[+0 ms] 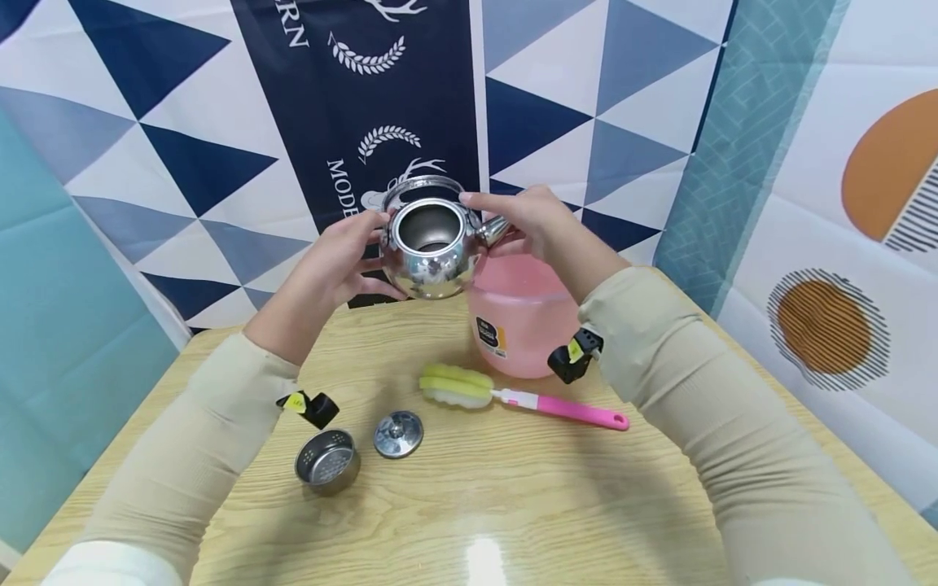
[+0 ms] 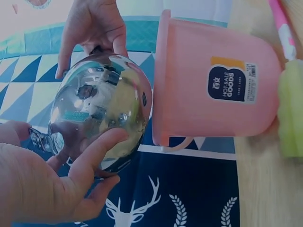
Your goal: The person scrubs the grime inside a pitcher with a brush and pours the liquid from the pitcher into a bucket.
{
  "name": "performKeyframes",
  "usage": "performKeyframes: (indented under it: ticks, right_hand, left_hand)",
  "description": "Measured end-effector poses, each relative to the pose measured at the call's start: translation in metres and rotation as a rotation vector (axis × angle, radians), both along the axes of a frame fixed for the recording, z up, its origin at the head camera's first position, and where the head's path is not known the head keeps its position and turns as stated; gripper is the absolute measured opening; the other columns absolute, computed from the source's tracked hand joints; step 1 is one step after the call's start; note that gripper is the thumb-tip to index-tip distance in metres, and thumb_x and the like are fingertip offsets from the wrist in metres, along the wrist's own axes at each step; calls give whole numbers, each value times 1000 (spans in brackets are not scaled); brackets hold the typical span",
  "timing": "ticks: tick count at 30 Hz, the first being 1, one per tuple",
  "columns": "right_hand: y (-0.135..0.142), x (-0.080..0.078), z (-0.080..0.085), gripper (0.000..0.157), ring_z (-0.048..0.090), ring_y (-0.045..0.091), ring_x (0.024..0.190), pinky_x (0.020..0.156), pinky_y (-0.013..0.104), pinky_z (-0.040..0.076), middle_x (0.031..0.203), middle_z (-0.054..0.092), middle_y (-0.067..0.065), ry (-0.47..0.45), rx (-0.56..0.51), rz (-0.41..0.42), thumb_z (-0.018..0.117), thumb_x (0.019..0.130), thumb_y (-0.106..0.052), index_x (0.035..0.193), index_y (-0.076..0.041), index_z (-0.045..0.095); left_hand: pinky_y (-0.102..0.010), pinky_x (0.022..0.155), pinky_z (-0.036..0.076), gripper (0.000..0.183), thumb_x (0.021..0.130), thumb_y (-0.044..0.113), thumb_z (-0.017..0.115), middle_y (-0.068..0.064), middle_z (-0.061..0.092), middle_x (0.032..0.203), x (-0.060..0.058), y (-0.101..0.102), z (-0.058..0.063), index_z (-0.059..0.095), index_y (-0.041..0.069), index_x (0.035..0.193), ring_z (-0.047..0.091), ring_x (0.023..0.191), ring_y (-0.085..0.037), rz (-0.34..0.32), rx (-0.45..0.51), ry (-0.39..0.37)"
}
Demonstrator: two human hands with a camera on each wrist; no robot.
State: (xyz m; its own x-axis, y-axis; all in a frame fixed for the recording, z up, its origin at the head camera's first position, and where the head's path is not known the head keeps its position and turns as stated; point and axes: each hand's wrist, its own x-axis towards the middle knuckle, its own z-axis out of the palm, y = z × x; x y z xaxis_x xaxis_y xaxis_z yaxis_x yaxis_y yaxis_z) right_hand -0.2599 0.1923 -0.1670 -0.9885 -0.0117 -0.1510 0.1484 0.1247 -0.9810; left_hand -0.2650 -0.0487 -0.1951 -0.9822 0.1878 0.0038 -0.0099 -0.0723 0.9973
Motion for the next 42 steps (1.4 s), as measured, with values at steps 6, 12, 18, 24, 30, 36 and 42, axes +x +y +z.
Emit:
performKeyframes:
  ticks: [6,12,18,24,30,36,42]
  right_hand:
    - [18,-5,15,49,66,19,74,81,34,59,82,64,8,-9,-18,-10,83,79,-33,105,-1,56]
    - [34,-10,23,56,67,18,70,75,34,60,79,64,9,-7,32,-67,85,75,-35,107,-1,53]
    - [52,-11,25,47,68,18,70,74,34,60,80,64,7,68,37,-96,85,77,-31,101,-1,58]
    - [67,-11,23,39,69,18,68,66,29,60,75,67,6,115,106,-107,85,75,-34,89,-4,65]
    - [76,-15,15,32,69,17,70,68,27,60,77,68,5,188,92,-102,86,75,-32,88,-6,70]
    - [78,-18,2,52,69,15,77,73,26,59,89,67,3,251,98,-101,85,75,-32,110,0,65]
    - [82,-17,-6,60,69,15,77,72,21,59,91,66,3,291,143,-116,85,75,-35,116,2,60]
  left_hand:
    - [-58,68,58,27,97,29,58,-8,42,135,-13,19,6,61,15,120,47,119,-37,-40,34,-18]
    - [-59,71,58,34,99,31,59,-11,46,135,-25,37,10,58,20,131,41,127,-37,-92,58,-45]
    - [-57,77,57,42,99,27,57,-9,48,129,-38,55,11,51,23,141,39,133,-36,-170,37,-5]
    - [-54,81,57,46,98,23,59,-8,51,127,-49,66,3,49,19,143,49,126,-33,-233,64,53]
    - [-49,93,53,49,98,22,60,-5,53,132,-55,70,-5,47,20,145,54,119,-25,-264,110,97]
    - [-49,98,49,52,97,17,62,-6,53,135,-58,71,-12,45,21,146,54,116,-21,-267,124,126]
    - [-48,101,47,54,95,9,64,-6,49,140,-64,76,-18,49,21,145,50,123,-21,-275,157,117]
